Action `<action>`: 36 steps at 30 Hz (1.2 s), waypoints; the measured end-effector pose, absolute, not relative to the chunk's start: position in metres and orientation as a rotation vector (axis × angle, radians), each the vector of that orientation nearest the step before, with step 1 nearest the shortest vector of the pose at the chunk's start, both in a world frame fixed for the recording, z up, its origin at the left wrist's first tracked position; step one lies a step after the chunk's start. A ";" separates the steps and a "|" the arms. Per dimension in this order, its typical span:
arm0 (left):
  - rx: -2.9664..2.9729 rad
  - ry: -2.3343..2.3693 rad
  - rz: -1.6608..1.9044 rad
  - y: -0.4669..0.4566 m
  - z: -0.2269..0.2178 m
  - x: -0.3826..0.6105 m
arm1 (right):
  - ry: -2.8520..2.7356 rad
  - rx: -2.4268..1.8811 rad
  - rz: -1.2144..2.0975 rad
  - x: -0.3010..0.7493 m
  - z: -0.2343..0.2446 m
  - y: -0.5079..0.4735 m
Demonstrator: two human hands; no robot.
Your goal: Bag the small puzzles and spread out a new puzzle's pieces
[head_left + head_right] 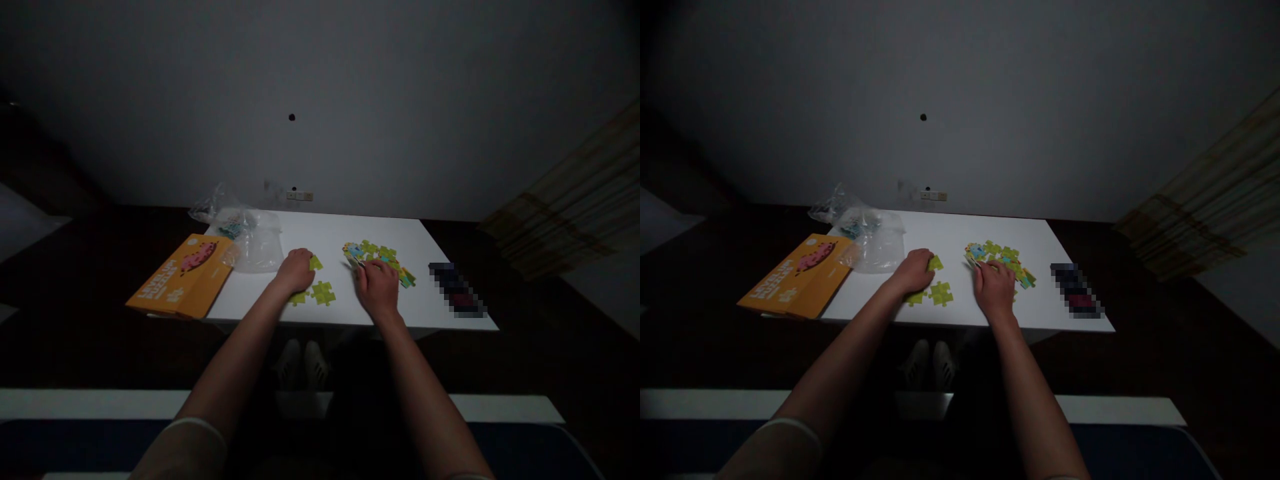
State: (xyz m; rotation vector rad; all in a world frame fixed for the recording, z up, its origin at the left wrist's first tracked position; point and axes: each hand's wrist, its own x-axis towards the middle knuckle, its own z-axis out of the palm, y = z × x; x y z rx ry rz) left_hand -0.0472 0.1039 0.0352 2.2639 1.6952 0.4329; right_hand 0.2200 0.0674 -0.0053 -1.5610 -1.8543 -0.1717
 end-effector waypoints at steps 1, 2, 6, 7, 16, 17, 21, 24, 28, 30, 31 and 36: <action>2.278 1.672 0.457 0.097 0.035 -0.048 | -1.847 -1.554 -0.146 0.221 -0.006 0.067; 2.297 1.630 0.490 0.090 0.034 -0.048 | -1.831 -1.554 -0.113 0.222 -0.007 0.067; 2.267 1.438 0.745 0.062 0.027 -0.037 | -1.707 -1.529 0.071 0.223 -0.006 0.066; 2.203 1.409 0.824 0.058 0.025 -0.033 | -1.666 -1.510 0.139 0.222 -0.004 0.065; 1.384 1.158 1.209 0.070 0.008 -0.011 | -1.472 -1.351 0.706 0.195 0.011 0.056; 1.352 1.155 1.196 0.072 0.006 -0.013 | -1.449 -1.337 0.765 0.194 0.009 0.057; 1.292 1.211 1.146 0.082 0.009 -0.023 | -1.353 -1.291 0.883 0.197 0.000 0.061; 1.318 1.315 1.180 0.102 0.020 -0.032 | -1.286 -1.316 0.793 0.200 -0.003 0.062; 1.797 1.670 1.029 0.135 0.038 -0.041 | -1.355 -1.379 0.591 0.200 -0.006 0.061; 1.965 1.739 0.876 0.146 0.044 -0.043 | -1.465 -1.369 0.531 0.199 -0.008 0.061; 1.993 1.732 0.815 0.149 0.046 -0.043 | -1.528 -1.351 0.515 0.199 -0.010 0.061; 2.165 1.669 0.563 0.129 0.046 -0.042 | -1.749 -1.334 0.491 0.199 -0.020 0.068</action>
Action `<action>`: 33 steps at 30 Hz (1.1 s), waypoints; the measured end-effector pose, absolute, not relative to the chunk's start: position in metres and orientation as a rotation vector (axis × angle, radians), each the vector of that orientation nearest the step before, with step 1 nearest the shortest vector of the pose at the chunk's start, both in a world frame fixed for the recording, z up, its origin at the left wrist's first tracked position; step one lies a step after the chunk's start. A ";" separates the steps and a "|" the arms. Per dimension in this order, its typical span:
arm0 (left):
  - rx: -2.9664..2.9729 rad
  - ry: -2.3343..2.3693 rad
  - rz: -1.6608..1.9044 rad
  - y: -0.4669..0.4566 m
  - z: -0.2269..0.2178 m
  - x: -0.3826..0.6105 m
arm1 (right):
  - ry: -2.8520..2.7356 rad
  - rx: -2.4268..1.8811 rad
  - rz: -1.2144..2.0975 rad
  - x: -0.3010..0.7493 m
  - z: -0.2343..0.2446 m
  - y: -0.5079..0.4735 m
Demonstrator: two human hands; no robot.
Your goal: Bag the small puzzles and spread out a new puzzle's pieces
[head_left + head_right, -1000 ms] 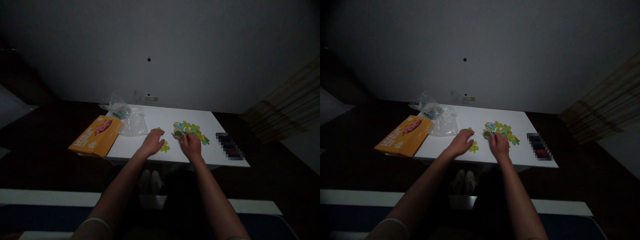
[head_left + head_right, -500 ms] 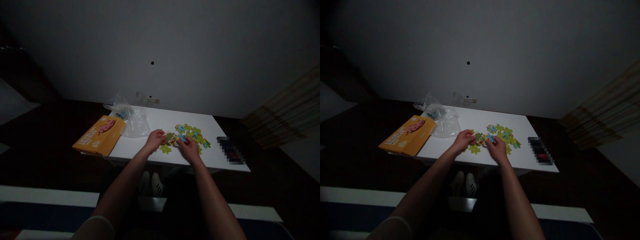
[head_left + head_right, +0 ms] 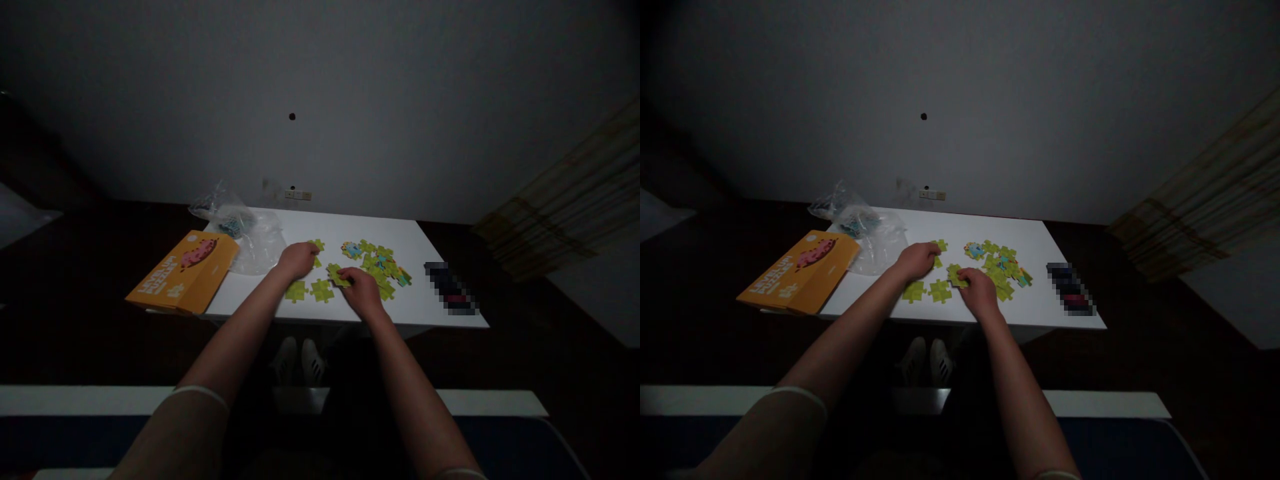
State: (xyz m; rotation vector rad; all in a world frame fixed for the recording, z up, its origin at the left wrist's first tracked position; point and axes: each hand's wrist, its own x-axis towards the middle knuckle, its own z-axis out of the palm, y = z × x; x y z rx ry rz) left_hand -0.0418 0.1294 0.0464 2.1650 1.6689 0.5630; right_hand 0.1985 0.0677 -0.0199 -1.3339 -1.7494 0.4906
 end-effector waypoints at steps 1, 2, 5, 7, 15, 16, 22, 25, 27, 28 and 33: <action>2.199 1.645 0.544 0.119 0.045 -0.043 | -1.756 -1.343 0.509 0.199 -0.022 0.069; 2.238 1.620 0.528 0.106 0.042 -0.044 | -1.755 -1.350 0.530 0.199 -0.023 0.070; 2.437 1.525 0.440 0.068 0.028 -0.046 | -1.773 -1.339 0.567 0.199 -0.023 0.069; 2.496 1.556 0.388 0.047 0.017 -0.046 | -1.781 -1.322 0.596 0.199 -0.019 0.066; 2.441 1.621 0.334 0.034 0.006 -0.044 | -1.444 -1.401 0.431 0.205 -0.015 0.059; 2.434 1.617 0.335 0.036 0.006 -0.046 | -1.450 -1.404 0.411 0.206 -0.015 0.062; 2.424 1.571 0.330 0.059 0.022 -0.074 | -2.011 -1.337 0.288 0.200 0.005 0.100; 2.480 1.560 0.455 0.063 0.045 -0.090 | -2.288 -1.375 0.159 0.191 0.015 0.121; 2.509 1.688 0.521 0.062 0.060 -0.100 | -2.428 -1.372 0.099 0.187 0.017 0.129; 2.517 1.784 0.530 0.062 0.065 -0.104 | -2.480 -1.354 0.079 0.187 0.016 0.132; 2.503 2.057 0.376 0.077 0.061 -0.129 | -2.404 -1.397 0.013 0.209 0.012 0.153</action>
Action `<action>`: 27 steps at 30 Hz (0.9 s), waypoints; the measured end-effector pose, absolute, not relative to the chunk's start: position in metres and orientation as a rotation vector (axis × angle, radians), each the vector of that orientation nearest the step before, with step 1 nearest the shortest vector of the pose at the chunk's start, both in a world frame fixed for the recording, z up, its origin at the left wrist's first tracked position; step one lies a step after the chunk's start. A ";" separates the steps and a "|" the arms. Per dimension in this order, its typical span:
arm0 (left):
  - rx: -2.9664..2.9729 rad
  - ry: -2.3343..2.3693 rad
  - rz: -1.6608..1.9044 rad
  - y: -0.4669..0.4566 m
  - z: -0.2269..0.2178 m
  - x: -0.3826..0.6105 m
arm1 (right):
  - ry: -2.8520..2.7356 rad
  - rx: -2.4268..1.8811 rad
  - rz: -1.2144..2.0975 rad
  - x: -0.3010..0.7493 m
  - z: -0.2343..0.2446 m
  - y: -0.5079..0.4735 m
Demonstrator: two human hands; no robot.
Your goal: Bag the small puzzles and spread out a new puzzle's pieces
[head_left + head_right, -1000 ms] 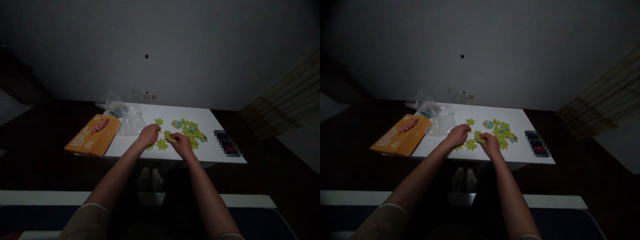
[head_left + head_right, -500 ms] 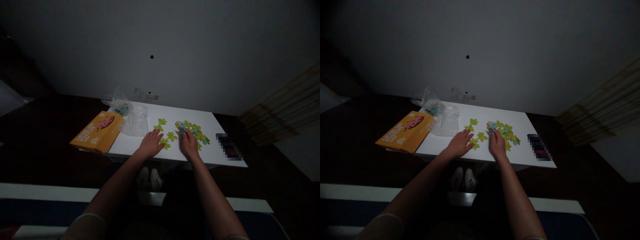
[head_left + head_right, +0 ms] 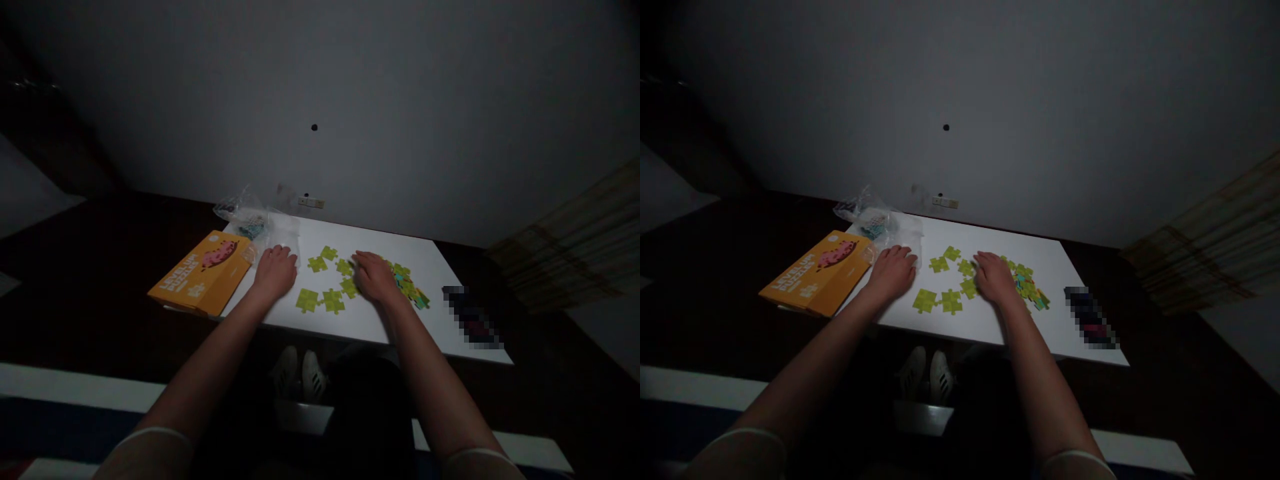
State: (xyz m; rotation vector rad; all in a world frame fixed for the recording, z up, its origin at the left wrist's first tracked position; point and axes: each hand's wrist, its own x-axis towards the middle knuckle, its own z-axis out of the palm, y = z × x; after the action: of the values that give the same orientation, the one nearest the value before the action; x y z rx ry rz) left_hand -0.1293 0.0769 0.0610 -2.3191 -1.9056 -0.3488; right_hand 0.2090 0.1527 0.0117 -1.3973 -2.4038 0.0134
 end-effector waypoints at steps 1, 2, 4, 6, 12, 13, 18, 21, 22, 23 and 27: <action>-2.319 -1.925 -0.318 0.083 0.058 -0.132 | -2.360 -1.455 0.005 0.216 0.011 0.158; -2.317 -1.942 -0.295 0.088 0.056 -0.134 | -2.336 -1.517 0.006 0.224 0.011 0.163; -2.307 -1.963 -0.283 0.096 0.054 -0.129 | -2.349 -1.610 0.038 0.236 0.010 0.172; -2.333 -1.927 -0.338 0.096 0.056 -0.113 | -2.396 -1.641 0.087 0.245 0.010 0.177; -2.776 -1.663 -0.437 0.061 0.044 -0.040 | -2.304 -1.604 0.210 0.262 0.015 0.178; -2.818 -1.658 -0.430 0.055 0.038 -0.031 | -2.255 -1.580 0.244 0.265 0.016 0.177; -2.859 -1.691 -0.452 0.042 0.010 -0.011 | -2.004 -1.496 0.444 0.277 0.022 0.170; -2.834 -1.678 -0.600 0.042 0.006 -0.012 | -1.817 -1.483 0.576 0.273 0.027 0.157; -2.824 -1.681 -0.676 0.042 0.006 -0.013 | -1.748 -1.469 0.624 0.268 0.028 0.151; -2.810 -1.696 -0.771 0.043 0.007 -0.014 | -1.685 -1.443 0.675 0.262 0.029 0.144; -2.666 -1.956 -1.423 0.047 0.008 -0.013 | -1.529 -1.281 0.890 0.226 0.026 0.113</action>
State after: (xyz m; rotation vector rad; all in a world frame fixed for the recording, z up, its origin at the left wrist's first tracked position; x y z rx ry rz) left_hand -0.0134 0.0472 0.0083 -2.6656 -1.9561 -1.4235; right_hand 0.2257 0.1126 0.0259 -1.2815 -1.5292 0.8903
